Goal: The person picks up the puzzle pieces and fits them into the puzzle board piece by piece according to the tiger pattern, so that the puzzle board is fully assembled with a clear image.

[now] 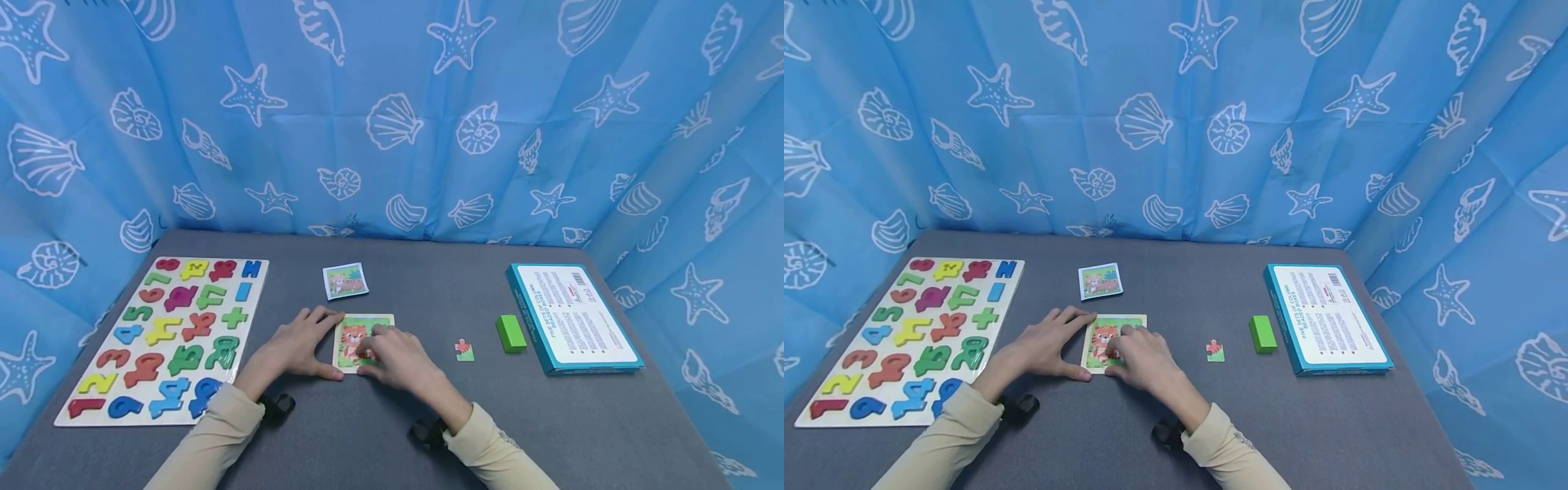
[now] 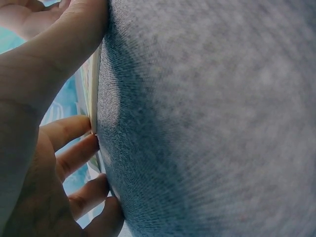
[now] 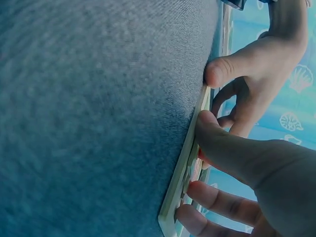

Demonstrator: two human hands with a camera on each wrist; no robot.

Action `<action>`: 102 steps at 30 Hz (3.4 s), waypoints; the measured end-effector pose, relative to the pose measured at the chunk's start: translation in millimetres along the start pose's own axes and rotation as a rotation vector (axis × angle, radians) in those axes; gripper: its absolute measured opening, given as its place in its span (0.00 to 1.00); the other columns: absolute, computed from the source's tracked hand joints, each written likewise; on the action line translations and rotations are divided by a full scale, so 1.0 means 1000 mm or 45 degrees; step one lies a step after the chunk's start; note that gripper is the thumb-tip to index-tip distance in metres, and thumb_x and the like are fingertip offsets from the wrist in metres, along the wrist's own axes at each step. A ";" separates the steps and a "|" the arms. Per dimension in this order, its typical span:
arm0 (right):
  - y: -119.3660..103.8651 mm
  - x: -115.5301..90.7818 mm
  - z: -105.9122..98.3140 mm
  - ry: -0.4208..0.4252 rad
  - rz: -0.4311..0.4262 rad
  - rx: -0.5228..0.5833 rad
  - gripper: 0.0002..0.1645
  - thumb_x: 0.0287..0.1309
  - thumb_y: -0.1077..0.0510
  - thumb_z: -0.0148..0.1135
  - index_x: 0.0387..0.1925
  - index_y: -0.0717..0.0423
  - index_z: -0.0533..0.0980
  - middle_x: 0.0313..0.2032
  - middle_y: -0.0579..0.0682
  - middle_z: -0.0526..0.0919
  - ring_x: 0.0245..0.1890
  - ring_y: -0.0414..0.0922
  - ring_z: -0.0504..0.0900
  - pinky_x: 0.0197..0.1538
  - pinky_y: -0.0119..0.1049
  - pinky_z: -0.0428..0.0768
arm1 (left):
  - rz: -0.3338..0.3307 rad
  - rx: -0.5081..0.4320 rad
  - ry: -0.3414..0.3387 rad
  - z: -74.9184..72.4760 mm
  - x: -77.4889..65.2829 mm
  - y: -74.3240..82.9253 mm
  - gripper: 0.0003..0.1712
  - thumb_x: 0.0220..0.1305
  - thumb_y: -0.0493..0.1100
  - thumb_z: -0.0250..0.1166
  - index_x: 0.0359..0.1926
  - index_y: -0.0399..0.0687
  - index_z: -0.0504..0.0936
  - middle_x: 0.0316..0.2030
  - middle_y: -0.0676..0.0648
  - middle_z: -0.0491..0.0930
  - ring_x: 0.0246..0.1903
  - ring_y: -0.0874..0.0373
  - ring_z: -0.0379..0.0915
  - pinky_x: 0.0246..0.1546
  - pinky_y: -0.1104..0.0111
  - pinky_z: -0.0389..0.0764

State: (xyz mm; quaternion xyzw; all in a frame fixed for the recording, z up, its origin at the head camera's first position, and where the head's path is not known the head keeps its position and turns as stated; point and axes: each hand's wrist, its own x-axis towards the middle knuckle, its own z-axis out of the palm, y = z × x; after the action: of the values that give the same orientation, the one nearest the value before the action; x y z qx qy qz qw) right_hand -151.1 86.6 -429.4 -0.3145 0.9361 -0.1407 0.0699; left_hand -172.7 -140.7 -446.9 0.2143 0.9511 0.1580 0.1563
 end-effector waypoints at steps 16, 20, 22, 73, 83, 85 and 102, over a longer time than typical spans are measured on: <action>0.006 -0.004 -0.003 0.030 0.005 0.027 0.15 0.59 0.46 0.74 0.45 0.45 0.85 0.34 0.45 0.78 0.28 0.38 0.67 0.29 0.30 0.62 | -0.011 -0.004 -0.003 0.000 0.000 0.002 0.64 0.47 0.75 0.74 0.78 0.52 0.62 0.70 0.43 0.66 0.60 0.45 0.66 0.50 0.39 0.77; 0.008 -0.004 -0.004 0.040 0.012 0.035 0.15 0.58 0.46 0.75 0.45 0.45 0.85 0.33 0.44 0.77 0.28 0.38 0.66 0.29 0.29 0.60 | -0.005 -0.006 -0.005 0.000 0.000 0.002 0.63 0.47 0.75 0.74 0.78 0.52 0.62 0.70 0.43 0.66 0.60 0.45 0.65 0.50 0.39 0.77; 0.008 -0.004 -0.003 0.048 0.010 0.034 0.15 0.58 0.46 0.75 0.45 0.45 0.86 0.32 0.44 0.77 0.28 0.38 0.66 0.28 0.29 0.60 | -0.004 -0.005 -0.005 0.000 0.000 0.002 0.63 0.47 0.75 0.74 0.78 0.52 0.62 0.70 0.43 0.66 0.60 0.45 0.65 0.50 0.39 0.77; 0.042 -0.040 -0.033 0.073 0.058 0.021 0.25 0.62 0.50 0.72 0.60 0.47 0.82 0.52 0.53 0.80 0.46 0.47 0.75 0.43 0.42 0.75 | 0.021 -0.001 0.007 0.000 -0.002 0.002 0.64 0.47 0.75 0.74 0.78 0.51 0.61 0.70 0.43 0.65 0.63 0.43 0.65 0.51 0.39 0.76; 0.094 -0.083 -0.046 0.089 0.204 -0.054 0.27 0.58 0.51 0.75 0.59 0.49 0.83 0.48 0.54 0.81 0.43 0.46 0.76 0.41 0.39 0.74 | 0.034 -0.002 0.019 0.001 -0.003 0.000 0.64 0.47 0.75 0.74 0.78 0.51 0.61 0.70 0.43 0.65 0.63 0.43 0.65 0.51 0.39 0.77; 0.099 -0.089 -0.045 0.076 0.212 -0.049 0.26 0.58 0.52 0.75 0.58 0.50 0.83 0.47 0.52 0.82 0.42 0.45 0.75 0.40 0.38 0.74 | 0.034 0.000 0.020 0.001 -0.003 -0.001 0.64 0.47 0.76 0.74 0.78 0.51 0.61 0.70 0.43 0.65 0.63 0.43 0.65 0.50 0.39 0.77; 0.104 -0.094 -0.035 0.091 0.256 -0.024 0.18 0.60 0.55 0.72 0.51 0.52 0.85 0.40 0.49 0.83 0.36 0.40 0.76 0.37 0.37 0.75 | 0.026 -0.020 0.017 0.001 -0.003 -0.001 0.63 0.47 0.74 0.75 0.78 0.52 0.62 0.69 0.43 0.66 0.61 0.44 0.65 0.51 0.39 0.76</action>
State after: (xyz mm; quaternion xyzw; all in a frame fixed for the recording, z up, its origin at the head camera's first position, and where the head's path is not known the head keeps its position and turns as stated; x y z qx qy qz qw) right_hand -143.0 231.0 -424.6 -0.2144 0.9662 -0.1354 0.0472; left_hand -170.3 -142.6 -447.3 0.2218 0.9487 0.1684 0.1499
